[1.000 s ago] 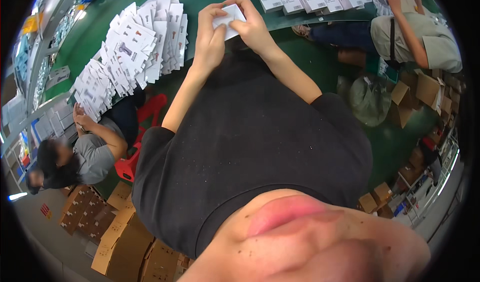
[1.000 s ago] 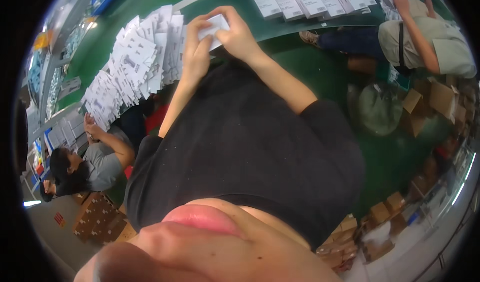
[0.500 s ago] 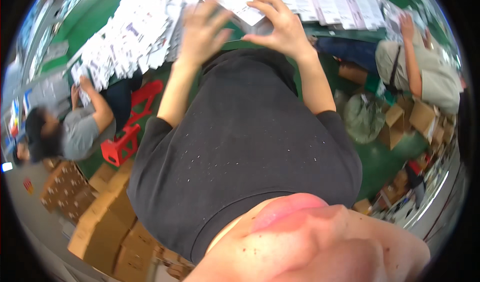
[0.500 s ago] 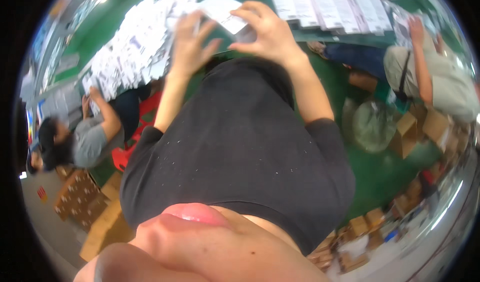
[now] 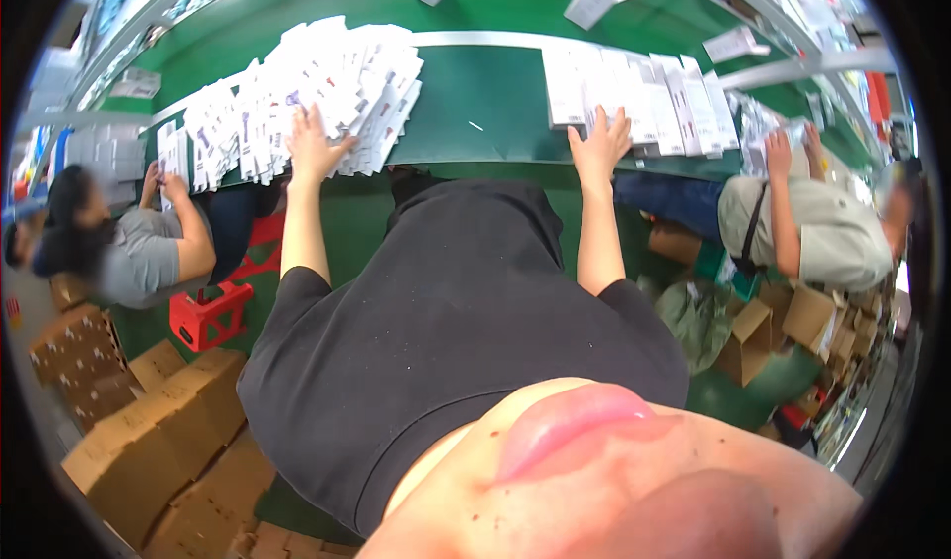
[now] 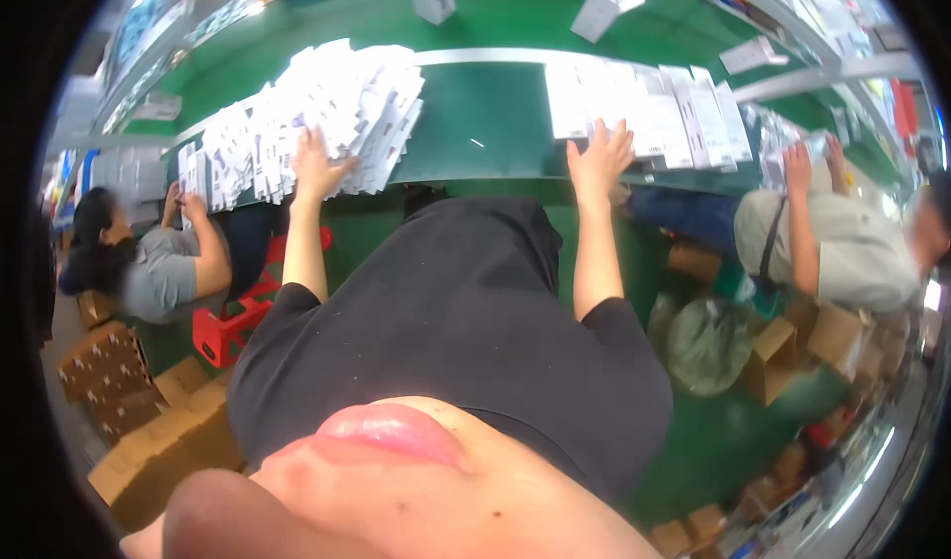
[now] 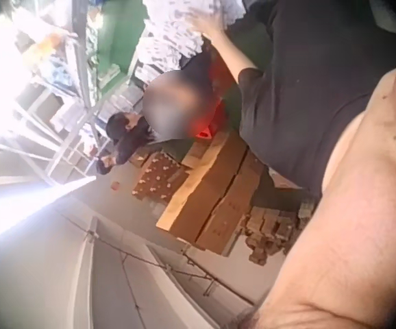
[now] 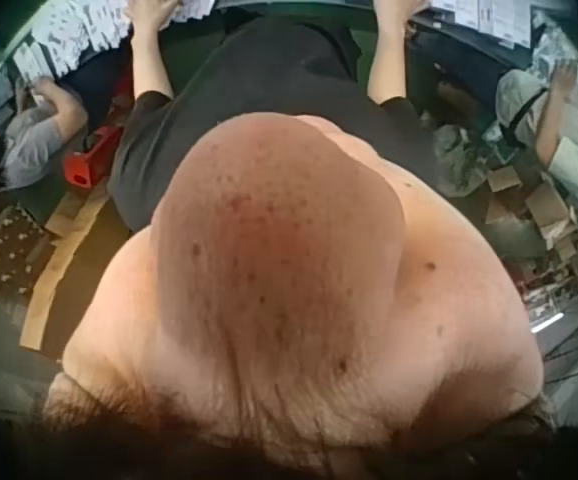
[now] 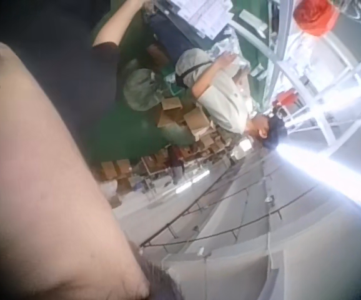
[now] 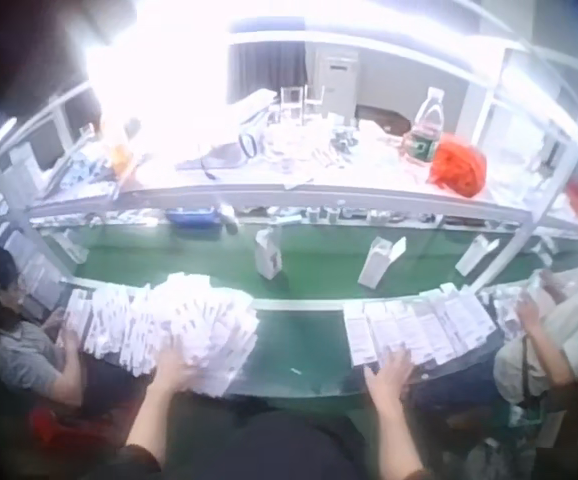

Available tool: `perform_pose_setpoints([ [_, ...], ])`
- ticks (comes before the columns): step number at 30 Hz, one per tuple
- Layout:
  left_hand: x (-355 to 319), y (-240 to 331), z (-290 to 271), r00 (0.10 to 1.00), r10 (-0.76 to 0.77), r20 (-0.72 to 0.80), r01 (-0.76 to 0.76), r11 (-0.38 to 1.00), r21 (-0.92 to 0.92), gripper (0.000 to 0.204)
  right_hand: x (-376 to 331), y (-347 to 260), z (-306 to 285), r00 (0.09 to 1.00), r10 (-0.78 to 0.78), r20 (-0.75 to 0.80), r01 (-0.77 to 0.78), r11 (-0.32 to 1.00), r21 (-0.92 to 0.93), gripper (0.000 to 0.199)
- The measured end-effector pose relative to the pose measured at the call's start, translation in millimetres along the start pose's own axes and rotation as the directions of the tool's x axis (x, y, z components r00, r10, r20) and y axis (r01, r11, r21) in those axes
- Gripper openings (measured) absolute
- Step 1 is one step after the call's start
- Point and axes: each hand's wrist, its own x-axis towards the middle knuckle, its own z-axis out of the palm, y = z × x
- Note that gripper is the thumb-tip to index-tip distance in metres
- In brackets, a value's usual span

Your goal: Fold flat white cardboard pieces into small rectangular boxes on an assembly line.

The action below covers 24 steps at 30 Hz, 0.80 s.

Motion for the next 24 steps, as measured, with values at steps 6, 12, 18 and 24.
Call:
perform_pose_setpoints([
  [6, -7, -3, -7, 0.970, 0.113, -0.214, -0.163, 0.959, -0.233, 0.070, 17, -51, 1, 0.991, -0.132, 0.014, 0.123, 0.951, 0.283, 0.059],
  [12, -37, 61, -83, 0.643, 0.009, -0.766, -0.134, 0.986, -0.101, 0.032, 2, -115, -37, 0.865, -0.464, 0.193, 0.166, 0.627, 0.762, 0.051],
  [18, -50, 128, -144, 0.548, 0.231, -0.804, -0.700, 0.654, -0.289, 0.047, 12, -153, -81, 0.827, -0.471, -0.309, 0.536, 0.492, 0.686, 0.090],
  [24, -63, 204, -142, 0.750, 0.384, -0.539, -0.642, 0.224, -0.733, 0.044, 25, -141, -84, 0.843, -0.413, -0.345, 0.538, 0.676, 0.504, 0.124],
])
